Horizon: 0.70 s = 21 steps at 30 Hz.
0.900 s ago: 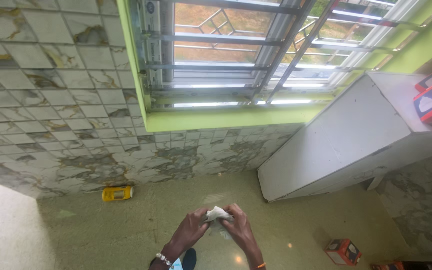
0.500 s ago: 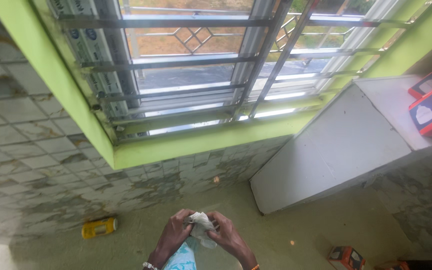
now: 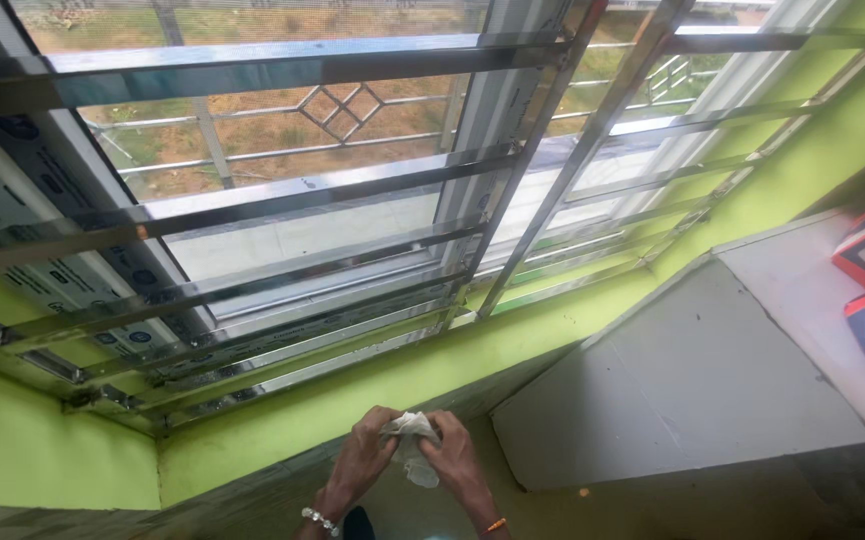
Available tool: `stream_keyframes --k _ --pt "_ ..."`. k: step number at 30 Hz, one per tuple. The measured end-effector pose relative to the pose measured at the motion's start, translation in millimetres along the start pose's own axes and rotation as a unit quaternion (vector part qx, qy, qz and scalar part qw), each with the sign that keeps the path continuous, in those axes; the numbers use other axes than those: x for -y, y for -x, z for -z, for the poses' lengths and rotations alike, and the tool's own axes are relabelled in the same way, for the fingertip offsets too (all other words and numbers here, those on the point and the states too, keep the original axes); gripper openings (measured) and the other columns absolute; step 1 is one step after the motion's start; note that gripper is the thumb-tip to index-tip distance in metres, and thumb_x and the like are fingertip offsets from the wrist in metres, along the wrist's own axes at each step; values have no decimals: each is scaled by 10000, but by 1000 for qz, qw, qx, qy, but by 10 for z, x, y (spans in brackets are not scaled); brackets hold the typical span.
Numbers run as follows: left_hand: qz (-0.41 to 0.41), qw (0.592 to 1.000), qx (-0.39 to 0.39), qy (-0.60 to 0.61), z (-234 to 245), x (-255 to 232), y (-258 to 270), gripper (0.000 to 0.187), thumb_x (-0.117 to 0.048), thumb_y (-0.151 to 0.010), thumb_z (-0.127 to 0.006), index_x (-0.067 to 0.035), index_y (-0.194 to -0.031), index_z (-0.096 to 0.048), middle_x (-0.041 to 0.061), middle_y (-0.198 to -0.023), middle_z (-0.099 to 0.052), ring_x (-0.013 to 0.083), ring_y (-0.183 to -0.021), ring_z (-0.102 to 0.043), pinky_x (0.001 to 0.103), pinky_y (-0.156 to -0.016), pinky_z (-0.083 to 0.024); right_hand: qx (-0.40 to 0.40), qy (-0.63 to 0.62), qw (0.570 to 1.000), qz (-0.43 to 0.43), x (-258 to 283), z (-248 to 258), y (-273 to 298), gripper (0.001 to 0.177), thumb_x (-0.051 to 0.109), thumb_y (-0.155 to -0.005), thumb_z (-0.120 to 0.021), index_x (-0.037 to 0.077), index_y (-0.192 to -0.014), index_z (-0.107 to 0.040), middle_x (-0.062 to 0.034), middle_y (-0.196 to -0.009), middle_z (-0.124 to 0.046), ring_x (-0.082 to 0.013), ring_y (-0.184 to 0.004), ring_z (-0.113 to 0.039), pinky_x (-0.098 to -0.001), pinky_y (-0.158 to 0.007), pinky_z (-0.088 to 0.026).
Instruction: The person wipes the metal bars of a window grill by hand using a cloth.
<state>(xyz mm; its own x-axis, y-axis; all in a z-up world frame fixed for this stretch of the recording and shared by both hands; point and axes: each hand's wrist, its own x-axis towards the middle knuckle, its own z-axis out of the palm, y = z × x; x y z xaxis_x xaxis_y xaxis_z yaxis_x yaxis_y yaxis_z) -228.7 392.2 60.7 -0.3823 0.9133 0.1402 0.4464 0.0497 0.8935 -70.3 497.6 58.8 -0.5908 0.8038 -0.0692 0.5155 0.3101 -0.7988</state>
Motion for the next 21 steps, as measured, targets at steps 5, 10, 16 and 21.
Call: stream_keyframes --k 5,10,16,21 --pt "39 999 8 -11 53 93 -478 241 -35 -822 -716 -35 -1062 -699 146 -1048 -722 329 -989 -723 430 -841 -579 -50 35 995 83 -207 -22 -429 259 107 -759 -785 35 -994 -704 -141 -967 -641 -335 -904 -642 -435 -772 -524" --pt "84 996 -37 0 -106 264 -727 315 -51 -793 -734 -56 -1103 -679 133 -1163 -690 328 -1062 -709 412 -879 -591 25 -10 1000 -2 19 149 -841 231 80 -777 -754 53 -1000 -702 -114 -977 -629 -304 -777 -668 -398 -705 -552" --pt "-73 993 -62 -76 -333 361 -1159 629 -128 -728 -864 52 -1261 -583 307 -1389 -497 542 -1255 -505 561 -1001 -441 -18 100 990 101 41 213 -1400 321 27 -771 -723 86 -1086 -695 -104 -1106 -598 -324 -904 -697 -440 -722 -576" --pt "-12 986 -132 -97 -585 462 -1563 374 -28 -874 -677 -24 -1247 -655 225 -1201 -681 419 -1163 -628 483 -1039 -482 -22 77 979 188 -326 185 -1845 409 34 -818 -710 55 -1217 -624 -155 -1230 -615 -401 -984 -679 -476 -761 -574"
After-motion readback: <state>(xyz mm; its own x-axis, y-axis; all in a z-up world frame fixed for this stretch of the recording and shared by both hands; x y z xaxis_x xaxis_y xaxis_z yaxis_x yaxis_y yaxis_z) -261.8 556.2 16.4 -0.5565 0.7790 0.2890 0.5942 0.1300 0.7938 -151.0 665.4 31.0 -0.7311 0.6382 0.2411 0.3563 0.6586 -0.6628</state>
